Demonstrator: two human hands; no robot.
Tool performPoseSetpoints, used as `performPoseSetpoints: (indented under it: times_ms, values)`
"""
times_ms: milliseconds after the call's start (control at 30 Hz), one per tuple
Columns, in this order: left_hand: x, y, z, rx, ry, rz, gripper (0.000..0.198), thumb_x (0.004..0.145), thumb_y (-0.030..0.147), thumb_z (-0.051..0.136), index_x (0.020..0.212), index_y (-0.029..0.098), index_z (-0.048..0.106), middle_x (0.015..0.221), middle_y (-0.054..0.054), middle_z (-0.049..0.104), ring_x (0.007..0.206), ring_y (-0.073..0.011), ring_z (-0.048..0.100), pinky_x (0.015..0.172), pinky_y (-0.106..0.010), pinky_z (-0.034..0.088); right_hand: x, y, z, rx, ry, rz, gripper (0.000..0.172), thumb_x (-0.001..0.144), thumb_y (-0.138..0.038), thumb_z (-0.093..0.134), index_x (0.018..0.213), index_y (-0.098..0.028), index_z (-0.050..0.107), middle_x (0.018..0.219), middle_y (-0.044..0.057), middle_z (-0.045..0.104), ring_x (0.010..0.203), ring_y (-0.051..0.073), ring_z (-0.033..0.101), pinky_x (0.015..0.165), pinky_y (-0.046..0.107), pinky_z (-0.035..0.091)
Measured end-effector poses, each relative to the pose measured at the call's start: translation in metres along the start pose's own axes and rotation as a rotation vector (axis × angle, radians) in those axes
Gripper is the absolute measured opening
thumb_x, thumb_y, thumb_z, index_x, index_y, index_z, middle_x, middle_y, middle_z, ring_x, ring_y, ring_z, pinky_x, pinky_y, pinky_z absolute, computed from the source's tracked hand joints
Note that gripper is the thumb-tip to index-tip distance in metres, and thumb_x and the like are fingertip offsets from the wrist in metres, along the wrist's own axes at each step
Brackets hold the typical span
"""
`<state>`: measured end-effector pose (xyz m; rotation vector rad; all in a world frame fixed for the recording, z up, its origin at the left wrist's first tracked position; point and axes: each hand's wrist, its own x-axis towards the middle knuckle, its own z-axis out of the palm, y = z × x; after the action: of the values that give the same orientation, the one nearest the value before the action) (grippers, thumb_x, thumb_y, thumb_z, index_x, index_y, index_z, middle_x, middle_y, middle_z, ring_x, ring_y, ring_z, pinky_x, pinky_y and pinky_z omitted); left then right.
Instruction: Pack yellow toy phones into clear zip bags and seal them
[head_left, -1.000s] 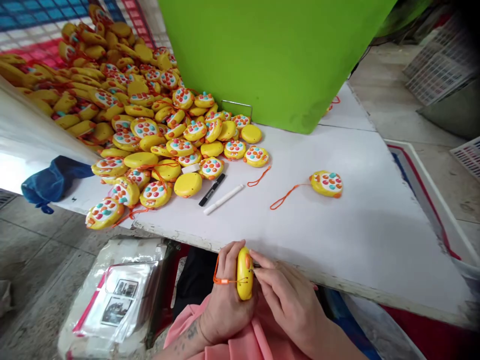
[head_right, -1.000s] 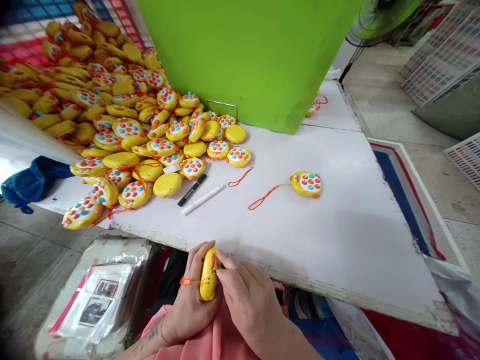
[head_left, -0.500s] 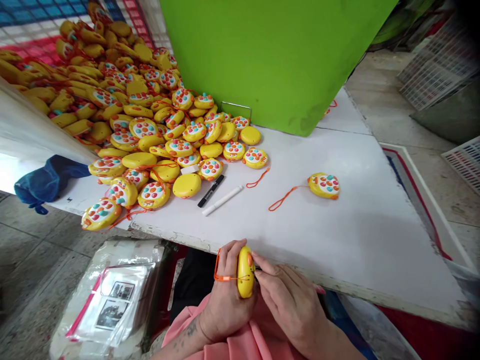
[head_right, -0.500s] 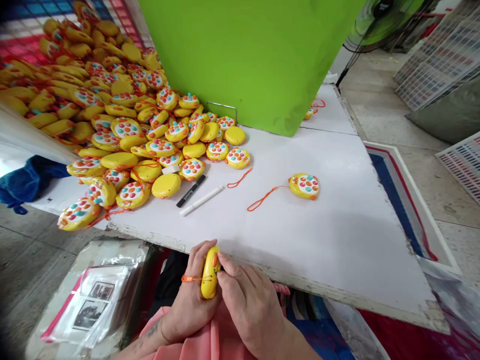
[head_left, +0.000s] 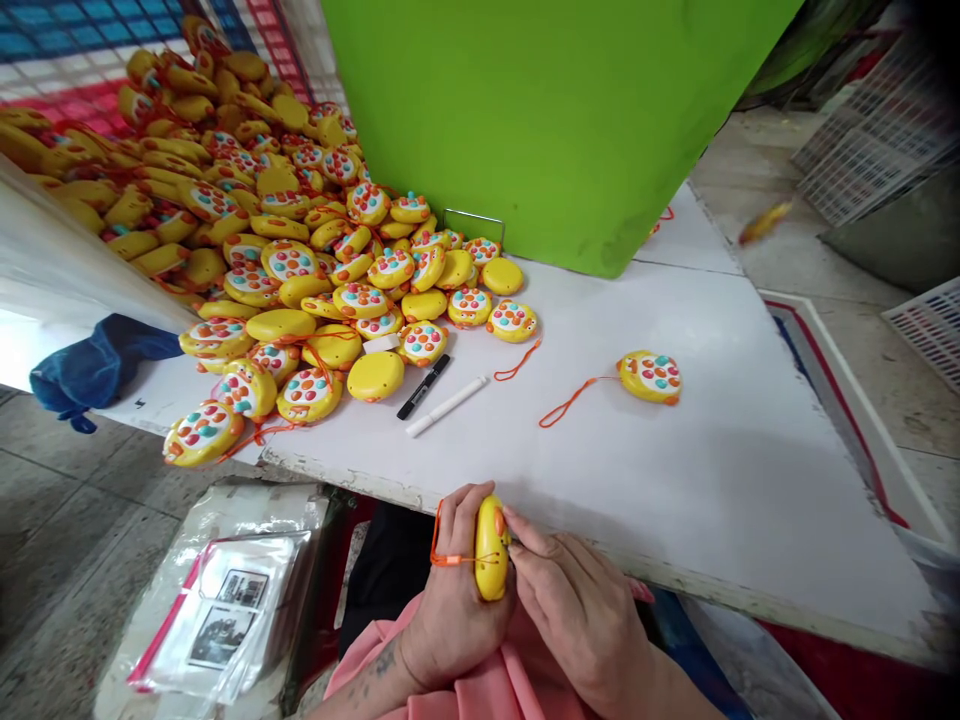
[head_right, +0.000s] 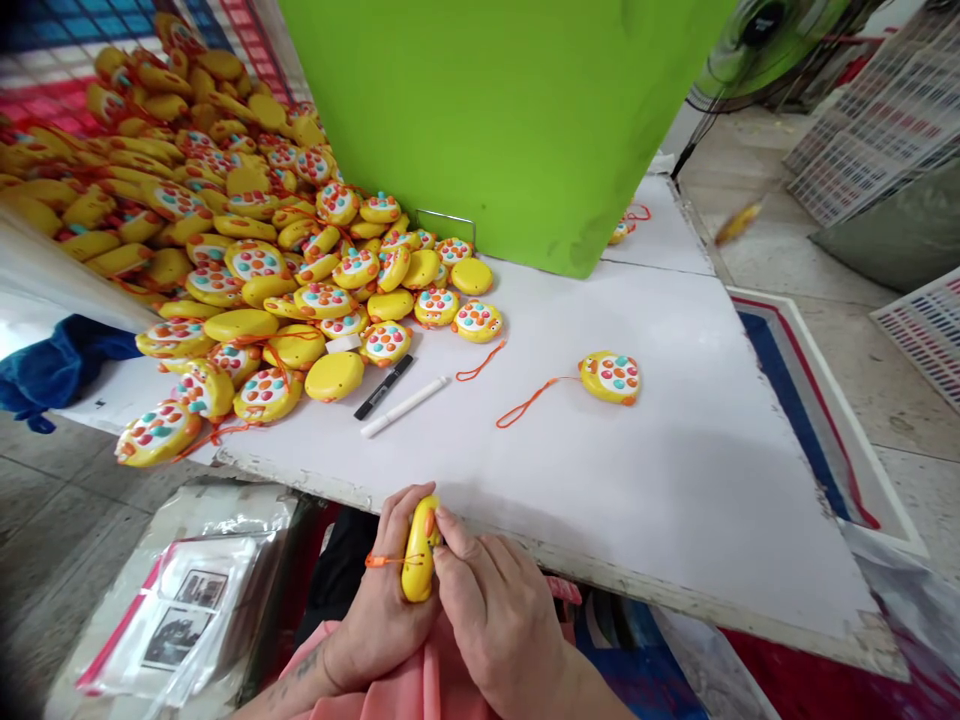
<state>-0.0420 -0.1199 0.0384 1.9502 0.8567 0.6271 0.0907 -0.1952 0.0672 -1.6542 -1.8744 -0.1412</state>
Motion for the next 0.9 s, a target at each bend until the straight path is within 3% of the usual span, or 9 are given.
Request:
performPoseSetpoints:
  times_ms: [300, 500, 900]
  values:
    - [0.0003, -0.001, -0.0022, -0.08, 0.005, -0.027, 0.067, 0.075, 0.012, 0.057, 0.136, 0.023, 0.031, 0.13, -0.011, 0.038, 0.122, -0.0263, 0.04, 0.103, -0.046, 0.038, 0.0027, -0.0005, 0.0029, 0.032, 0.039, 0.026, 0.014, 0.087, -0.006, 0.052, 0.096, -0.015, 0.058, 0.118, 0.012, 0.065, 0.087, 0.018, 0.067, 0.074, 0.032, 0.053]
    - [0.0012, -0.0018, -0.0025, -0.08, -0.011, -0.031, 0.068, 0.075, 0.01, 0.055, 0.137, 0.024, 0.029, 0.131, -0.011, 0.035, 0.123, -0.0258, 0.039, 0.104, -0.046, 0.036, -0.0007, 0.0009, 0.0052, 0.006, -0.007, -0.004, 0.019, 0.085, -0.006, 0.054, 0.102, -0.014, 0.058, 0.122, 0.014, 0.062, 0.089, 0.021, 0.065, 0.075, 0.034, 0.052]
    - [0.0024, -0.0012, -0.0009, -0.069, 0.012, -0.022, 0.067, 0.075, 0.008, 0.053, 0.135, 0.026, 0.028, 0.13, -0.009, 0.037, 0.122, -0.0252, 0.037, 0.105, -0.046, 0.034, 0.0087, -0.0025, -0.0007, -0.015, 0.002, -0.046, 0.018, 0.085, -0.004, 0.053, 0.101, -0.012, 0.058, 0.118, 0.016, 0.064, 0.082, 0.022, 0.065, 0.069, 0.035, 0.053]
